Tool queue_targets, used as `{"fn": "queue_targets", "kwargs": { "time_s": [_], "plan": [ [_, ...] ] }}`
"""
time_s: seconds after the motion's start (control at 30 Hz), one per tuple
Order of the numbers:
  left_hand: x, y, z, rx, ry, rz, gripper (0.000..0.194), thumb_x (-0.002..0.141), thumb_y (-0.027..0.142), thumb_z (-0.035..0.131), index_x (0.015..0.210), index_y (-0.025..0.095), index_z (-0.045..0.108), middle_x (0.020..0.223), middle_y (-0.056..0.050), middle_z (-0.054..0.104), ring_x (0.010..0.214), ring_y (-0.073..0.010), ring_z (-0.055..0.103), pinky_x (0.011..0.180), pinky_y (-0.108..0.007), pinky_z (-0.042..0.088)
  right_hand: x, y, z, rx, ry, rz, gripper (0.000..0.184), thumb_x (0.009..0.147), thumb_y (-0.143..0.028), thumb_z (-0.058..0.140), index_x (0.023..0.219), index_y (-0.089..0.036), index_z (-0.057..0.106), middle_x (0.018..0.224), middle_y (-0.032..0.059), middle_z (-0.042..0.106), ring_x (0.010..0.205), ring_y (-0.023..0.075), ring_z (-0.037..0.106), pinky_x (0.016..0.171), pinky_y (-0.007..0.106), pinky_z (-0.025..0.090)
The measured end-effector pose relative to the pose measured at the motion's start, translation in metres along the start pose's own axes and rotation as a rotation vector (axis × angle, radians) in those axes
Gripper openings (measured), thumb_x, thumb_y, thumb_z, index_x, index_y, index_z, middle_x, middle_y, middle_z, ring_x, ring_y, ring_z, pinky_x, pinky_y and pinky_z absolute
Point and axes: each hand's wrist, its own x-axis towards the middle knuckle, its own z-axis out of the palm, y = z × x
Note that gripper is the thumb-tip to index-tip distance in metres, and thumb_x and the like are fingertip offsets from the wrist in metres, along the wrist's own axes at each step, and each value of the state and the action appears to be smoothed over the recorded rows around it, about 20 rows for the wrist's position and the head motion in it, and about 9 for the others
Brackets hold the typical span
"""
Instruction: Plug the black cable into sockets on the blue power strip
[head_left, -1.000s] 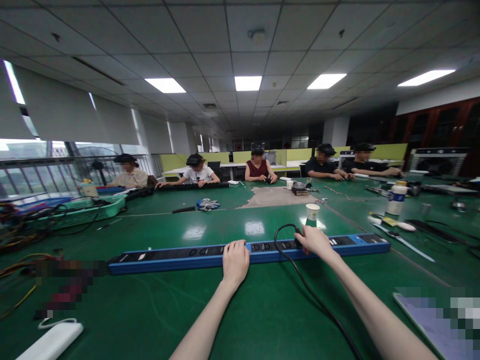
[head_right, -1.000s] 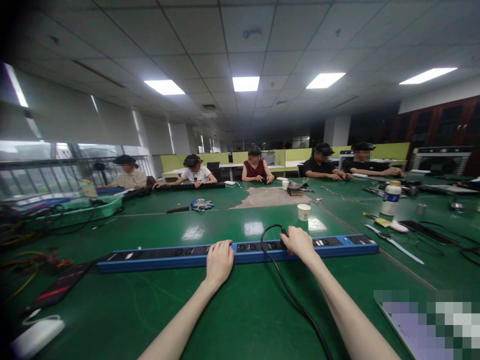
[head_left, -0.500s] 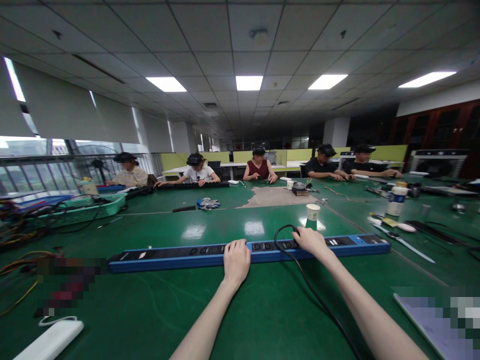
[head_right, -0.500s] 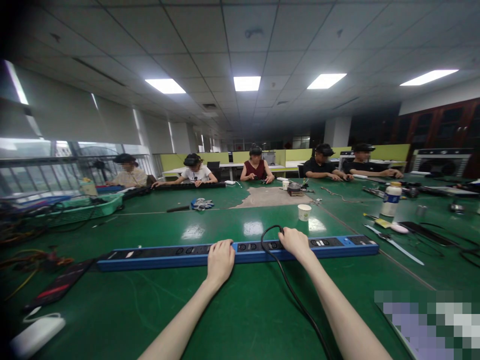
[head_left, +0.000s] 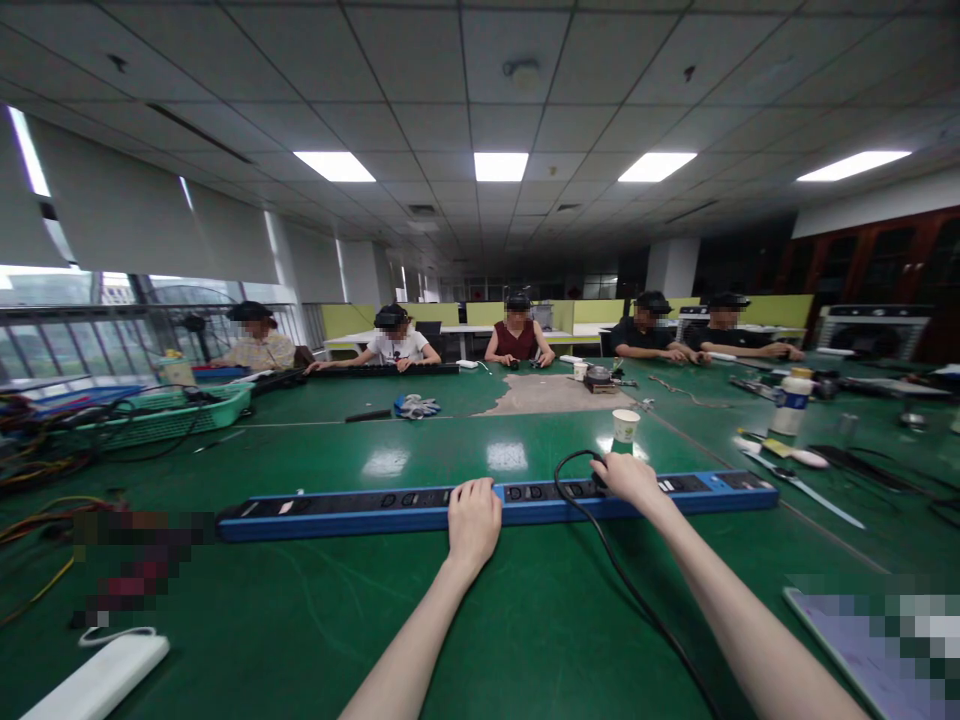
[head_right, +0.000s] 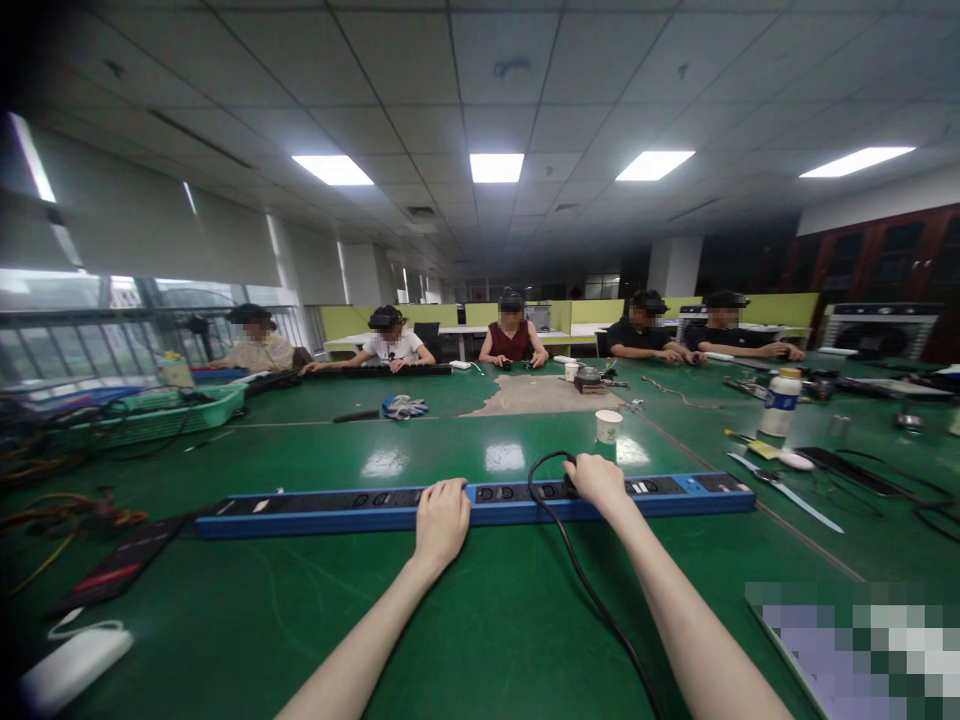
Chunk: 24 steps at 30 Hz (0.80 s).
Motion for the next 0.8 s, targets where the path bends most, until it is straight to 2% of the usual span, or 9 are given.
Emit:
{"fn": "queue_targets", "kwargs": {
  "time_s": [0.23,0.4,0.63,0.8],
  "plan": [
    [-0.001,0.0,-0.001,-0.018,0.006,-0.001,0.028,0.1,0.022,0.042,0.113,0.022,0.066,0.11,-0.009,0.071,0.109,-0.0249,0.06,0.101,-0.042,0.041,-0.026,-0.022,-0.013,-0.073,0.058,0.001,0.056,0.101,-0.05,0.036,0.114,-0.011,0.074,0.111,0.0253,0.072,0.11,0.0305,0.069,0.092,0.038,0.05],
    [-0.001,0.0,-0.001,-0.022,0.007,0.002,0.029,0.099,0.022,0.042,0.115,0.021,0.066,0.111,-0.009,0.071,0.109,-0.0254,0.06,0.101,-0.044,0.04,-0.023,-0.024,-0.017,-0.107,0.024,-0.046,0.055,0.1,-0.053,0.04,0.114,-0.012,0.074,0.11,0.0251,0.072,0.109,0.0318,0.07,0.091,0.04,0.051],
    [-0.001,0.001,0.0,-0.01,-0.009,-0.012,0.03,0.1,0.022,0.04,0.115,0.021,0.066,0.112,-0.009,0.07,0.11,-0.0247,0.059,0.102,-0.042,0.039,-0.004,-0.027,-0.006,-0.114,-0.026,-0.06,0.048,0.1,-0.045,0.04,0.115,-0.013,0.073,0.117,0.0223,0.071,0.112,0.0298,0.068,0.092,0.04,0.05],
    [-0.001,0.001,0.0,-0.012,-0.006,-0.005,0.029,0.1,0.022,0.041,0.115,0.021,0.066,0.112,-0.009,0.07,0.111,-0.0248,0.059,0.102,-0.042,0.039,-0.01,-0.02,0.005,-0.088,0.017,-0.045,0.052,0.102,-0.051,0.034,0.116,-0.017,0.071,0.113,0.0194,0.073,0.109,0.029,0.069,0.091,0.041,0.049]
  ]
}}
